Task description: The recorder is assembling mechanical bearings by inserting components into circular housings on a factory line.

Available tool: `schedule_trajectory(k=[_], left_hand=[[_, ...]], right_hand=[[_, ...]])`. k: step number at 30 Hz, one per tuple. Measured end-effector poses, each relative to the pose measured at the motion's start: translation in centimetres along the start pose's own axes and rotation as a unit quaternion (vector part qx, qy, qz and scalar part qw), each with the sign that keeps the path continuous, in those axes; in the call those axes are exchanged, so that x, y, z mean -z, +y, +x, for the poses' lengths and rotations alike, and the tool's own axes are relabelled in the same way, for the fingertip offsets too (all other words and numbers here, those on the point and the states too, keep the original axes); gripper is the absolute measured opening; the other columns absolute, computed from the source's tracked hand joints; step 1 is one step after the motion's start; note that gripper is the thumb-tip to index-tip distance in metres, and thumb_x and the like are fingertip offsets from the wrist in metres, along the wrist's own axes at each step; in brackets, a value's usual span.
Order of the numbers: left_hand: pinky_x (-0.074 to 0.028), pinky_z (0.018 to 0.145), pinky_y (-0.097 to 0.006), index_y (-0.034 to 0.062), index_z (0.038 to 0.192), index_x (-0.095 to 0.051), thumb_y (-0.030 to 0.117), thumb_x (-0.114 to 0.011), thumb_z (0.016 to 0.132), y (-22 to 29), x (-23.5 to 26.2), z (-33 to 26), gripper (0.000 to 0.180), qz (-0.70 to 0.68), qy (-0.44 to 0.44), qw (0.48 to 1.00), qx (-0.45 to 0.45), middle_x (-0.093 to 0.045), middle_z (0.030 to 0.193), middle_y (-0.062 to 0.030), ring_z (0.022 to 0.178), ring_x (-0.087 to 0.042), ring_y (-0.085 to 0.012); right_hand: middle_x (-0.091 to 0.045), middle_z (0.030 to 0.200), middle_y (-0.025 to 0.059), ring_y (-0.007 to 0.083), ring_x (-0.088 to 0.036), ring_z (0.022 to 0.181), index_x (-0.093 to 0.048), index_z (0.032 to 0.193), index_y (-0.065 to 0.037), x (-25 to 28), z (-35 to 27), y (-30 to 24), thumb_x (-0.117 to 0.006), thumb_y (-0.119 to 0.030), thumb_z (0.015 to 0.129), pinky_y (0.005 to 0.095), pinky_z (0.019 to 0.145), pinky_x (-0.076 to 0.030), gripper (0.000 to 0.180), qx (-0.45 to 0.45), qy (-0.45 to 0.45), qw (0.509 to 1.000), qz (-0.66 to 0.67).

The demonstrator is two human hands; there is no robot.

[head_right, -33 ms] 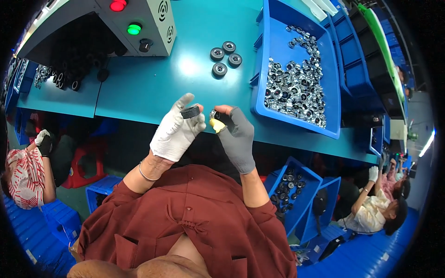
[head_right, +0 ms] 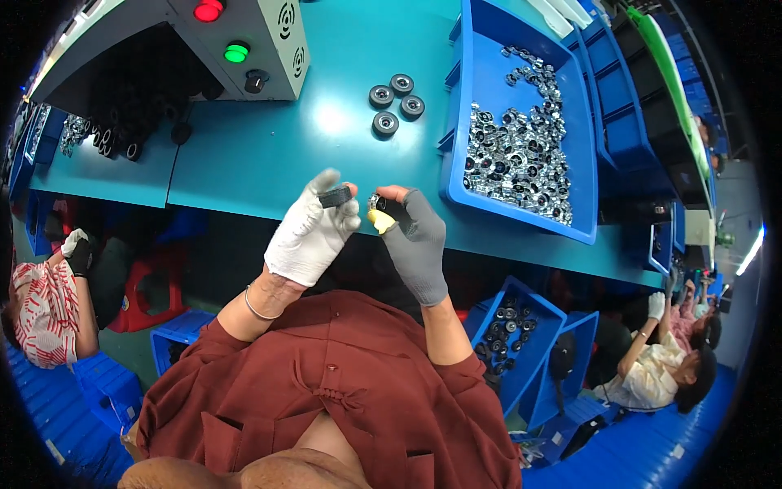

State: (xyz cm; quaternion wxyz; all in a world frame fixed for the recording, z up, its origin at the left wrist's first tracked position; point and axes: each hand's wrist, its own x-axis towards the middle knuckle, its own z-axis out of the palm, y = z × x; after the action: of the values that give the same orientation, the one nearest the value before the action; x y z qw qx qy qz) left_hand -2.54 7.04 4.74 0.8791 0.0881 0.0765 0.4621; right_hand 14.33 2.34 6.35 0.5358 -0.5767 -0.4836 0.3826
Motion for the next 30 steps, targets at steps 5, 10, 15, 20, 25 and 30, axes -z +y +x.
schedule_trajectory(k=[5, 10, 15, 20, 25, 30], left_hand=[[-0.055, 0.094, -0.037, -0.0027, 0.126, -0.051, 0.024, -0.060, 0.100, -0.5, -0.5, -0.7, 0.039, -0.185, 0.059, 0.979, 0.055, -0.055, 0.126, -0.0210, 0.108, -0.060, -0.0292], [-0.058, 0.098, -0.041, -0.0068, 0.122, -0.050, 0.031, -0.050, 0.105, -0.7, -1.8, -0.9, 0.042, -0.224, 0.142, 0.962, 0.066, -0.051, 0.130, -0.0261, 0.111, -0.060, -0.0333], [-0.059, 0.096, -0.040, -0.0064, 0.124, -0.050, 0.034, -0.047, 0.105, -0.9, -0.6, -0.9, 0.044, -0.198, 0.103, 0.972, 0.077, -0.055, 0.127, -0.0257, 0.109, -0.062, -0.0339], [-0.059, 0.090, -0.036, -0.0030, 0.128, -0.050, 0.038, -0.048, 0.105, -0.7, -0.5, -1.0, 0.047, -0.100, 0.060, 0.990, 0.075, -0.061, 0.119, -0.0231, 0.099, -0.065, -0.0294], [-0.054, 0.081, -0.034, 0.0023, 0.137, -0.047, 0.039, -0.050, 0.104, -0.7, -0.3, -0.7, 0.049, -0.071, 0.035, 0.995, 0.069, -0.062, 0.117, -0.0206, 0.087, -0.061, -0.0224], [-0.054, 0.080, -0.033, 0.0027, 0.137, -0.046, 0.038, -0.049, 0.105, -0.8, -0.4, -0.4, 0.048, -0.055, 0.050, 0.996, 0.059, -0.061, 0.117, -0.0188, 0.089, -0.062, -0.0213]], right_hand=[[-0.065, 0.108, 0.0066, 0.0120, -0.064, 0.098, -0.063, 0.116, 0.003, -0.3, -0.1, -0.1, -0.064, 0.004, 0.087, 0.0263, 0.088, -0.052, 0.029, 0.013, 0.003, 1.000, -0.005], [-0.066, 0.107, 0.0082, 0.0140, -0.066, 0.097, -0.064, 0.115, 0.003, -0.2, 0.0, 0.3, -0.063, 0.005, 0.086, 0.0276, 0.087, -0.053, 0.029, 0.028, 0.008, 0.999, -0.029], [-0.066, 0.107, 0.0089, 0.0154, -0.067, 0.097, -0.064, 0.115, 0.003, -0.3, 0.0, 0.7, -0.063, 0.005, 0.084, 0.0281, 0.087, -0.053, 0.030, 0.030, 0.007, 0.999, -0.013], [-0.066, 0.107, 0.0094, 0.0162, -0.067, 0.096, -0.064, 0.115, 0.003, 0.0, 0.1, 0.5, -0.063, 0.005, 0.084, 0.0279, 0.086, -0.053, 0.031, 0.052, 0.004, 0.998, -0.044], [-0.063, 0.113, 0.0084, 0.0140, -0.062, 0.103, -0.062, 0.118, 0.005, 0.0, 0.0, 0.4, -0.062, 0.006, 0.088, 0.0265, 0.092, -0.049, 0.030, 0.029, -0.017, 0.999, -0.040], [-0.065, 0.109, 0.0092, 0.0152, -0.065, 0.099, -0.064, 0.115, 0.003, -0.3, 0.0, 0.7, -0.065, 0.006, 0.085, 0.0272, 0.088, -0.051, 0.030, 0.030, 0.001, 0.999, -0.032]])
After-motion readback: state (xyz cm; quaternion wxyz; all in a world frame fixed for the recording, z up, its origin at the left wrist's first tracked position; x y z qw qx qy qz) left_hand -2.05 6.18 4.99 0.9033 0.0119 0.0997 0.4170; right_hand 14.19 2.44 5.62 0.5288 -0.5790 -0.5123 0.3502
